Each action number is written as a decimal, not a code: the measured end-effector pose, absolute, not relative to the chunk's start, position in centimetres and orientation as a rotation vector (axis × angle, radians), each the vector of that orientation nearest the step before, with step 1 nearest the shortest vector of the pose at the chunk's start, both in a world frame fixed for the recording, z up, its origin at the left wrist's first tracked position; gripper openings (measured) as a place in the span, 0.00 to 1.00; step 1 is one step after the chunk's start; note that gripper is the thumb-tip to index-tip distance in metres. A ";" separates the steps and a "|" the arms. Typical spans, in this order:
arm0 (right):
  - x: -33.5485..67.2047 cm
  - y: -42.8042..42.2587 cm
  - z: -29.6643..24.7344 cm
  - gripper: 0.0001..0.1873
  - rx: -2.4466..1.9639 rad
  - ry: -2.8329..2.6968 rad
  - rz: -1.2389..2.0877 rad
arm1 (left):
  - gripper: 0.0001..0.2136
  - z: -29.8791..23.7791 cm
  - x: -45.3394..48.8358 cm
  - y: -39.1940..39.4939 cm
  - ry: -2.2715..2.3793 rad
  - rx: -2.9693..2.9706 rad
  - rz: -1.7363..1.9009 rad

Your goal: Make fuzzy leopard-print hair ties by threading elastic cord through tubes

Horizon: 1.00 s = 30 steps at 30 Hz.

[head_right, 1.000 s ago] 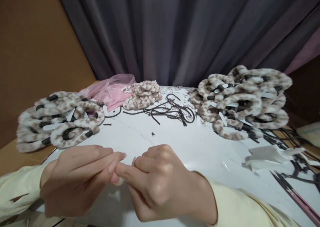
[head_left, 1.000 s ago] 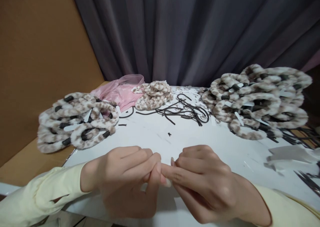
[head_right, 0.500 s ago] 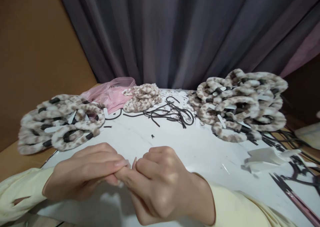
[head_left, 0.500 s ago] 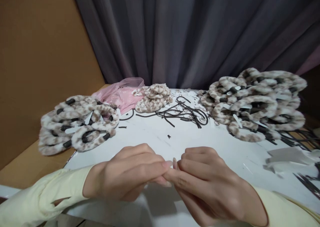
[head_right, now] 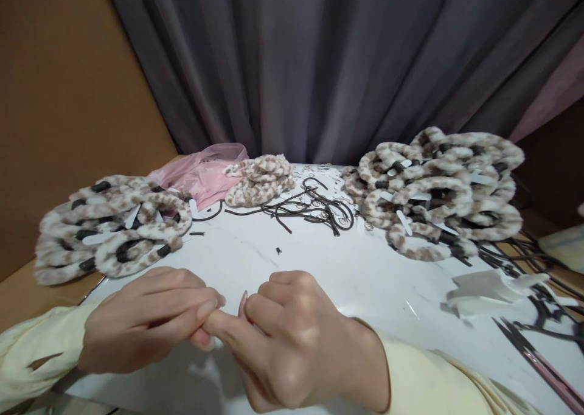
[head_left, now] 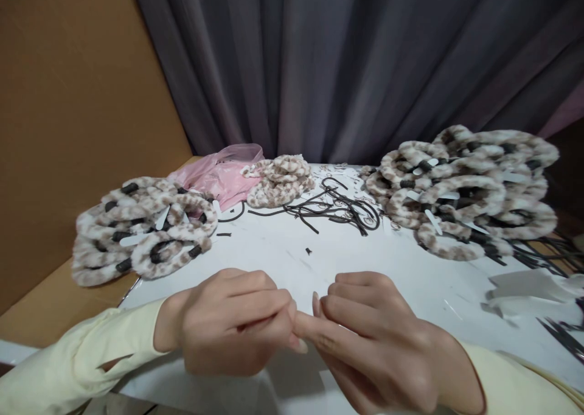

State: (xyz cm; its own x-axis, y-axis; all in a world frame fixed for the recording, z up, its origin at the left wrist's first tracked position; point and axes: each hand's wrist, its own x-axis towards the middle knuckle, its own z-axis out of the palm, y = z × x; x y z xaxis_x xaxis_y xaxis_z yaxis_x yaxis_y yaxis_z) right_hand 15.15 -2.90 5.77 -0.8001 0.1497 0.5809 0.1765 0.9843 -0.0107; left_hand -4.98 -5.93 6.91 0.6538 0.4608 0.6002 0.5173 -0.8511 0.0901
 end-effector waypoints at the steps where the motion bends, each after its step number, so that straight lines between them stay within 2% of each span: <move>1: 15.1 -2.8 5.7 0.15 -0.222 -2.504 -0.074 | 0.07 6.9 -5.0 -5.9 -0.801 -2.791 -0.980; 4: 15.1 -2.6 5.5 0.15 -0.183 -2.479 -0.111 | 0.04 6.3 -5.1 -6.0 -0.713 -2.863 -1.128; 8: 15.1 -2.4 5.4 0.18 -0.169 -2.473 -0.130 | 0.15 5.7 -5.5 -6.3 -0.759 -2.850 -1.367; 11: 15.1 -2.3 5.3 0.16 -0.137 -2.457 -0.123 | 0.18 5.7 -5.8 -6.3 -0.731 -2.908 -1.265; 17: 14.8 -2.4 5.4 0.12 -0.164 -2.438 -0.111 | 0.14 5.5 -5.9 -5.7 -0.648 -2.872 -1.230; 23: 14.9 -2.2 5.3 0.16 -0.148 -2.439 -0.071 | 0.14 5.7 -5.7 -5.8 -0.673 -2.812 -1.147; 30: 14.8 -2.1 4.9 0.15 -0.129 -2.412 -0.068 | 0.10 6.5 -5.6 -5.6 -0.667 -2.746 -1.025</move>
